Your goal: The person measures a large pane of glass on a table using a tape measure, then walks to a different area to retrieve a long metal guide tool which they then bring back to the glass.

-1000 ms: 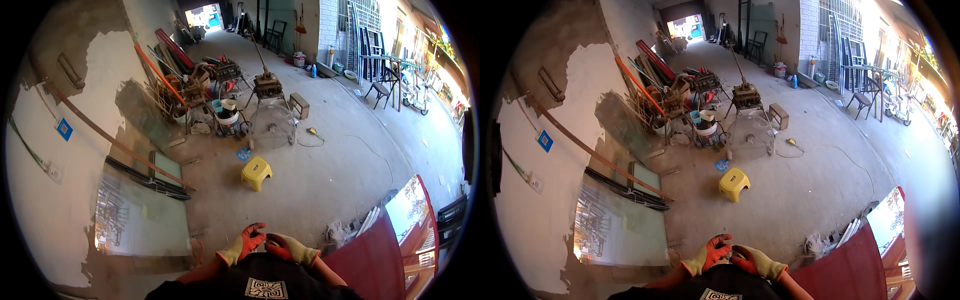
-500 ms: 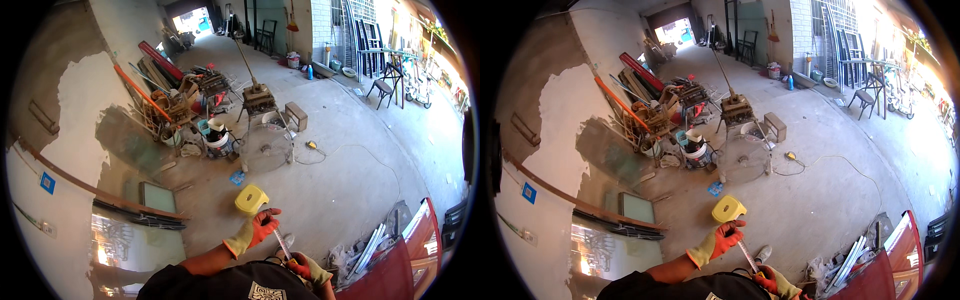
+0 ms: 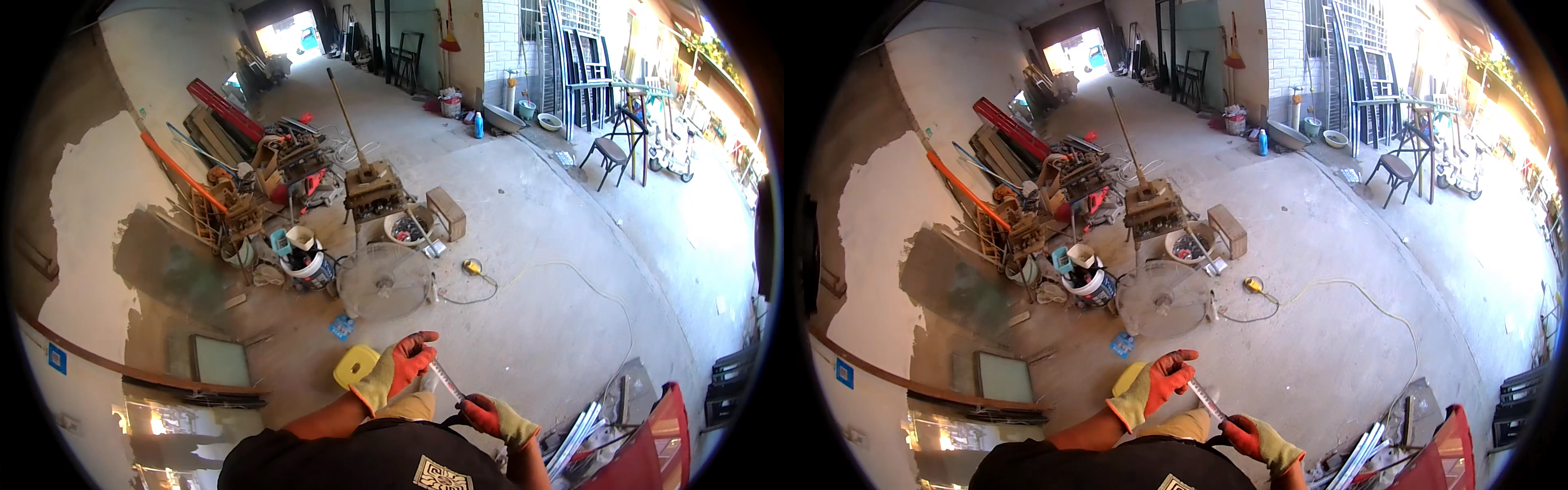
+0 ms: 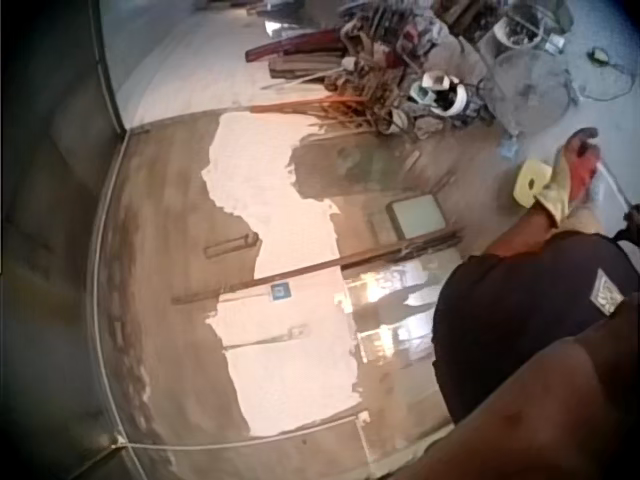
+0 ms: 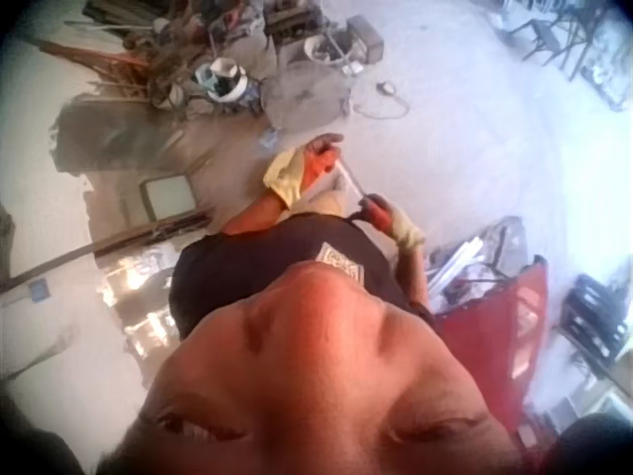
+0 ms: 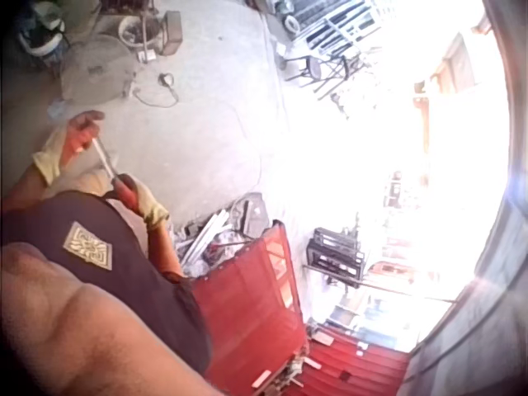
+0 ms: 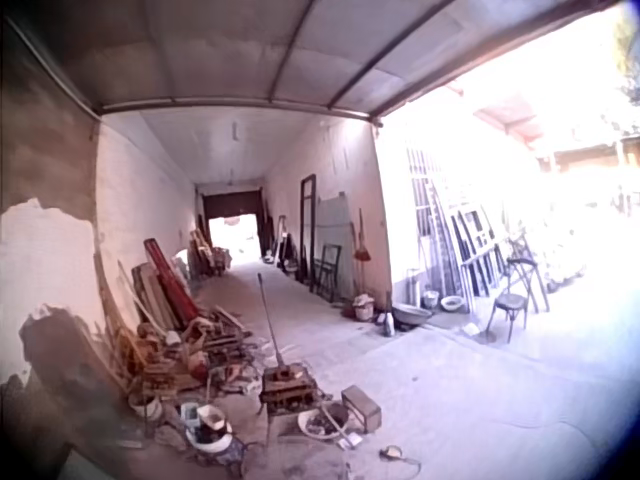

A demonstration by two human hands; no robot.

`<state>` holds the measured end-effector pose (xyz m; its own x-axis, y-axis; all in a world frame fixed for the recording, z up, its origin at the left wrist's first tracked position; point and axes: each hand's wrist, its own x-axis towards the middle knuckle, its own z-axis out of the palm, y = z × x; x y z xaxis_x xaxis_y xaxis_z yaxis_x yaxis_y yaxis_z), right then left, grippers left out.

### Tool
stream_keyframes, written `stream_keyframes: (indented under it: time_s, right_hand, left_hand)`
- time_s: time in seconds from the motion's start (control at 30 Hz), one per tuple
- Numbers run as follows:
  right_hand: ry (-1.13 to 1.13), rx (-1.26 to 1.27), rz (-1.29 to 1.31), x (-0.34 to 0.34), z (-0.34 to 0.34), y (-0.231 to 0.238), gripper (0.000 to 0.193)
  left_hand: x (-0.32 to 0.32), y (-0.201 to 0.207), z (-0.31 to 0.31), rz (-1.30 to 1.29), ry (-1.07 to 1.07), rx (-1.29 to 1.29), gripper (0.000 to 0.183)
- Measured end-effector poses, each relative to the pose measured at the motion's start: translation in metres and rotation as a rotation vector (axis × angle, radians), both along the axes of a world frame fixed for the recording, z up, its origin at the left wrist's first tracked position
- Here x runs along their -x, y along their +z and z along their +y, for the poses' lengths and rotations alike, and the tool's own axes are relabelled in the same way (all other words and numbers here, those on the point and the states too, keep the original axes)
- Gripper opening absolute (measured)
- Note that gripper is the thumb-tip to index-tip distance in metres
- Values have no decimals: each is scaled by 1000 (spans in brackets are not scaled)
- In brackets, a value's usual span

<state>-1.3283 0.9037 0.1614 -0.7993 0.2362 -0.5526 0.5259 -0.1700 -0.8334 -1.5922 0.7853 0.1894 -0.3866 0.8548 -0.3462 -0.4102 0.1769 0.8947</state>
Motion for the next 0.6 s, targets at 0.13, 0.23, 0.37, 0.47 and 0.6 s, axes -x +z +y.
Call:
stream_keyframes:
  time_s: [0.13, 0.23, 0.37, 0.47, 0.6]
  right_hand:
    - [-114, 68, -72, 20, 97, -17, 43]
    - [-152, 82, -193, 6, 158, -37, 43]
    - [-385, 112, -260, -19, 249, -25, 35]
    - [-614, 147, -208, -51, 299, -47, 33]
    - [-616, 160, -233, -51, 370, -25, 38]
  left_hand:
    - [27, -17, 127, 21, -79, 13, 36]
    - [39, -15, 217, -45, -146, -1, 38]
    - [67, 14, 351, 32, -247, -73, 39]
    - [63, 45, 446, 5, -353, -111, 38]
    - [42, 38, 536, -110, -409, -248, 47]
